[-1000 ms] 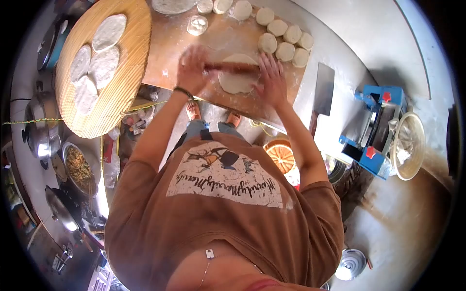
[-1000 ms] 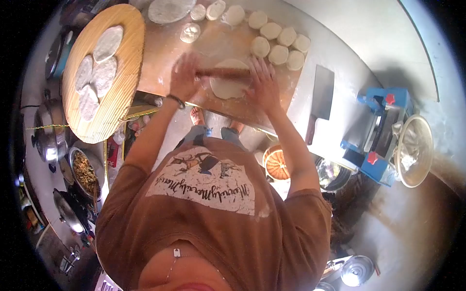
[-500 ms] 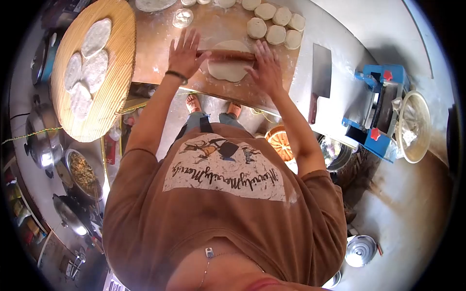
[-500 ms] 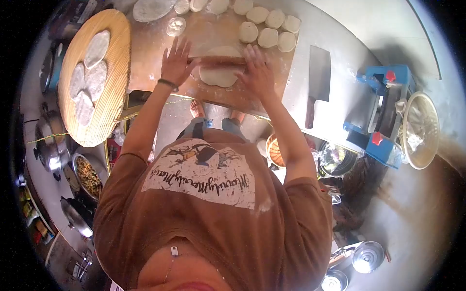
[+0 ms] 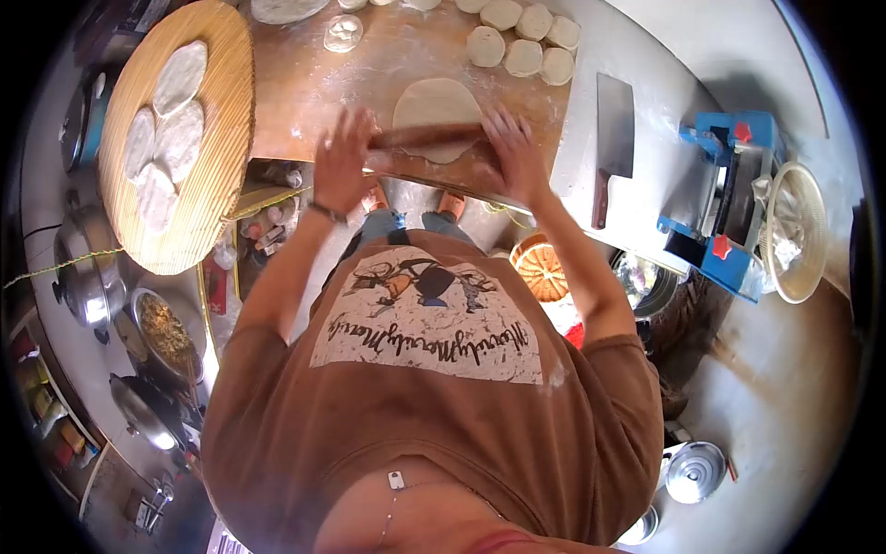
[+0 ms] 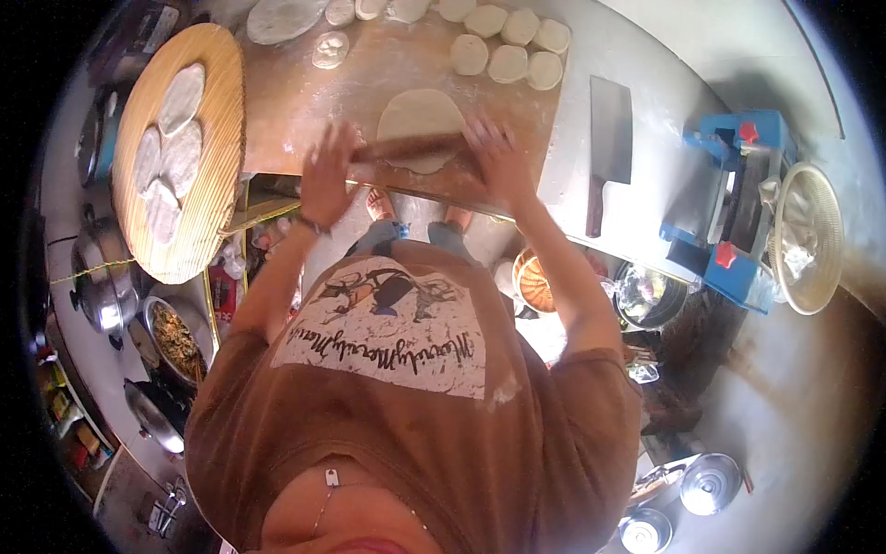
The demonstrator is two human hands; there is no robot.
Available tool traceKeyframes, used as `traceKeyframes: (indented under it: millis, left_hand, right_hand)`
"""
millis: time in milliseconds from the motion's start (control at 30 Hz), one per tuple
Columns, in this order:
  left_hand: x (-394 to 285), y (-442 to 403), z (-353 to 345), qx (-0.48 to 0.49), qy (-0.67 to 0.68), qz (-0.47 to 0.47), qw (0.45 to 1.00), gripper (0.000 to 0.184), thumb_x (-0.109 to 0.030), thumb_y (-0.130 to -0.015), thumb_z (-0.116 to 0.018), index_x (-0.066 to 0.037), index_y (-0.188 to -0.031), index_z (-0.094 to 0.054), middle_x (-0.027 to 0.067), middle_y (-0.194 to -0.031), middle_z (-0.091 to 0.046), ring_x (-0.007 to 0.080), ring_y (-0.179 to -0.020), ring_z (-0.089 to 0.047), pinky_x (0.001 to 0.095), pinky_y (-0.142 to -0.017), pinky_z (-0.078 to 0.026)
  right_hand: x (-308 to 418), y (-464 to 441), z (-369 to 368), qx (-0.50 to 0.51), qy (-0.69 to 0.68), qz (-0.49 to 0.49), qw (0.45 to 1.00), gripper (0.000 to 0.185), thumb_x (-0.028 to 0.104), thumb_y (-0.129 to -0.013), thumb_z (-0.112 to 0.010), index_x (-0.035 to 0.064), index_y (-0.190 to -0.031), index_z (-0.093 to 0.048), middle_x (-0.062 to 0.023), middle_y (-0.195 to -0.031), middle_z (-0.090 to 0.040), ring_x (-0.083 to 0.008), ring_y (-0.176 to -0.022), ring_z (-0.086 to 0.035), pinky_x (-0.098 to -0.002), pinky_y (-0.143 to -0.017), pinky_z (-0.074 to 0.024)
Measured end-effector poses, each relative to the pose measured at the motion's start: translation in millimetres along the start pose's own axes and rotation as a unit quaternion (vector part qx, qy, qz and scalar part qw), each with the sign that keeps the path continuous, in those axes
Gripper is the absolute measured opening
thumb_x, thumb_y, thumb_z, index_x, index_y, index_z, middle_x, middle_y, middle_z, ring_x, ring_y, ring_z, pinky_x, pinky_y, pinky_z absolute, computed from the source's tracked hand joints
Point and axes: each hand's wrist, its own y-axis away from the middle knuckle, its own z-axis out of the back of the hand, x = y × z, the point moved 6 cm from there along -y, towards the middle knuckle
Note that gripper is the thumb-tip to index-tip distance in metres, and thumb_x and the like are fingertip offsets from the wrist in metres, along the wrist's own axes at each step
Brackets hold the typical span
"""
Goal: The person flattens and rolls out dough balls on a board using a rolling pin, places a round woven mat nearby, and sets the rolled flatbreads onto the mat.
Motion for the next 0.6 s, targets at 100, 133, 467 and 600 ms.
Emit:
traceKeyframes:
  millis: [100,133,467,600]
  left_hand:
    - [-22,35,-5,0.031,0.035,-0.05,0.998,0.092,-0.061,-0.088,-0.061,-0.012,-0.159,-0.029,0.0066,-0.168,-0.023,0.0282,-0.155,-0.018,0.0557,-0.121,-0.019]
    - [-12,21,-10,-0.011,0.003,-0.036,0.999,0.089,-0.061,-0.09,-0.059,-0.011,-0.158,-0.03,0.0074,-0.167,-0.023,0.0291,-0.155,-0.019,0.0557,-0.121,-0.02]
    - [11,-2,-8,-0.049,0.0,-0.023,0.999,0.081,-0.06,-0.095,-0.051,-0.01,-0.156,-0.034,0.01,-0.167,-0.023,0.0308,-0.154,-0.021,0.0563,-0.118,-0.026]
    - [31,-15,-14,-0.101,0.004,-0.003,0.995,0.081,-0.062,-0.096,-0.048,-0.011,-0.156,-0.034,0.01,-0.167,-0.023,0.0307,-0.155,-0.019,0.056,-0.118,-0.026]
  right_hand:
    - [17,30,11,0.0,-0.01,-0.004,1.0,0.079,0.039,-0.085,-0.072,0.0025,-0.148,-0.041,-0.0136,-0.158,-0.038,-0.0352,-0.15,-0.029,-0.0567,-0.118,-0.0243]
    - [21,37,11,-0.011,-0.01,-0.001,1.0,0.079,0.04,-0.085,-0.072,0.0024,-0.148,-0.042,-0.0136,-0.158,-0.038,-0.0352,-0.149,-0.029,-0.0567,-0.118,-0.0242]
    - [38,38,-2,0.047,0.015,0.031,0.998,0.083,0.042,-0.081,-0.073,0.0053,-0.15,-0.043,-0.0136,-0.155,-0.042,-0.0335,-0.149,-0.032,-0.0558,-0.117,-0.0262]
    - [43,16,-14,0.024,0.021,-0.011,0.999,0.083,0.048,-0.085,-0.072,0.0123,-0.153,-0.04,-0.0111,-0.162,-0.033,-0.033,-0.152,-0.025,-0.055,-0.122,-0.0197]
